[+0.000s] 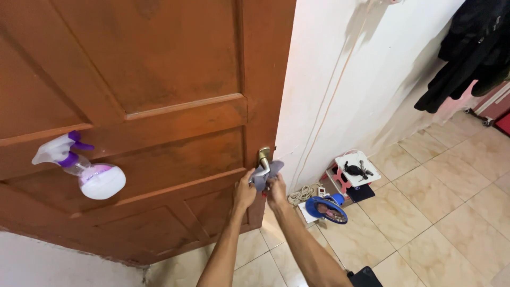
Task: Cleaning a wooden door using a spray bottle and a cloth.
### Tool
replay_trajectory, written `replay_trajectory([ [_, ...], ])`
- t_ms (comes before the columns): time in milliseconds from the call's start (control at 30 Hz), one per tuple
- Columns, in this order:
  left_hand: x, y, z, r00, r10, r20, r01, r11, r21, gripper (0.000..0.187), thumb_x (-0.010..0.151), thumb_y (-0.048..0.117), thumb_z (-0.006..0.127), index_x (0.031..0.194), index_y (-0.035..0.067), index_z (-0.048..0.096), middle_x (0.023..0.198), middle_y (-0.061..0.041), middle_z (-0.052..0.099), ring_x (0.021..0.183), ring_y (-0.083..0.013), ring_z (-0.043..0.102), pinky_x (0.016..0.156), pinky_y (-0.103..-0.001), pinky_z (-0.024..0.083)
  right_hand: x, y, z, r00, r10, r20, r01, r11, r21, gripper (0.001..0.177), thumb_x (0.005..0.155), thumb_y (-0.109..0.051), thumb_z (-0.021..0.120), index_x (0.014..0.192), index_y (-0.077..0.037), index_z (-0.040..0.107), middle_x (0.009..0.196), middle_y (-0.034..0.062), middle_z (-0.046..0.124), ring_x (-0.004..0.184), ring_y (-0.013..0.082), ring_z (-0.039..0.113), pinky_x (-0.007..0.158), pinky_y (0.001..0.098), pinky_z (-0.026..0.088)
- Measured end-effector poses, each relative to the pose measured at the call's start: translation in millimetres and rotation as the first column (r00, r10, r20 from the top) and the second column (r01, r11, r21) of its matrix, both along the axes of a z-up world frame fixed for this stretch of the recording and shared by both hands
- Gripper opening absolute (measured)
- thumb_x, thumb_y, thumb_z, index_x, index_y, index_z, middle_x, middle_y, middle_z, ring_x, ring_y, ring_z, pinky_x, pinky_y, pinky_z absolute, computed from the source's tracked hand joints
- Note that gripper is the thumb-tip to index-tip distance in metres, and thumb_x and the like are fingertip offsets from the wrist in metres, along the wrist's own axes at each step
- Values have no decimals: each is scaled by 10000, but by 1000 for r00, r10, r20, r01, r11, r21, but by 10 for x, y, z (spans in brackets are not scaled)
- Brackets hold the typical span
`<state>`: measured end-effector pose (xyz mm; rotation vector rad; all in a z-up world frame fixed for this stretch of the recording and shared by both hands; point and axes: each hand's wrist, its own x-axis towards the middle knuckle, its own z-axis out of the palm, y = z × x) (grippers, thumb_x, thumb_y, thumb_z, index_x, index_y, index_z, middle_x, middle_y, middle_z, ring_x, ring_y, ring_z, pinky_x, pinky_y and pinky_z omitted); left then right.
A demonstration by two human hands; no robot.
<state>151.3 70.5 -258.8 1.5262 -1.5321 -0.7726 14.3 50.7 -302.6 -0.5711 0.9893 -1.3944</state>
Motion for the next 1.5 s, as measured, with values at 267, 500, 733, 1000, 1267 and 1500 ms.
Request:
replay_trajectory([
  [267,104,29,-49,1000,16,19,-14,998,-60,611,824,18,550,1402,205,616,1287,-245,645,1189,-433,623,1034,-476,499,-24,-381,-1015,961,137,240,-158,985,68,359,925,-41,498,1273,-117,541,1045,72,594,895,209,580,725,363,522],
  [500,134,188,71,999,-27,-24,27,1000,-8,614,828,27,534,1412,206,601,1313,-219,655,1223,-420,608,1043,-470,488,31,-92,-187,962,0,275,-37,991,130,355,889,-41,448,1211,-120,575,1071,98,636,951,234,592,777,398,568],
  [733,151,60,-234,975,54,-218,-71,995,-72,786,838,-25,528,1565,219,356,1424,-168,600,1305,-356,567,1073,-442,456,-5,-28,-283,976,99,195,-129,981,148,225,906,-25,482,1105,-23,587,1034,126,643,893,231,648,819,397,585],
  [1000,-192,581,708,865,298,-403,-361,929,-88,386,1002,176,604,1384,133,631,1081,-174,746,1040,-286,732,946,-409,590,-102,258,942,733,-303,-609,136,942,-306,260,915,-79,604,1125,39,701,954,76,686,816,150,639,721,297,529],
  [1267,-360,-176,261,829,365,-423,-454,881,-130,415,1007,401,628,1133,6,645,1085,-233,655,991,-382,656,862,-493,514,-168,-229,1098,895,-83,-438,-95,924,-370,383,965,-105,528,1313,13,636,1210,120,716,1061,181,688,895,296,566],
  [1500,-466,-147,1010,572,585,-575,-794,569,-211,331,1005,183,636,1245,-44,620,1242,-314,518,1129,-456,549,957,-517,426,-312,-862,1874,645,-504,-574,1,752,-659,690,1008,-238,694,1532,28,333,1512,197,422,1355,276,450,1064,401,377],
])
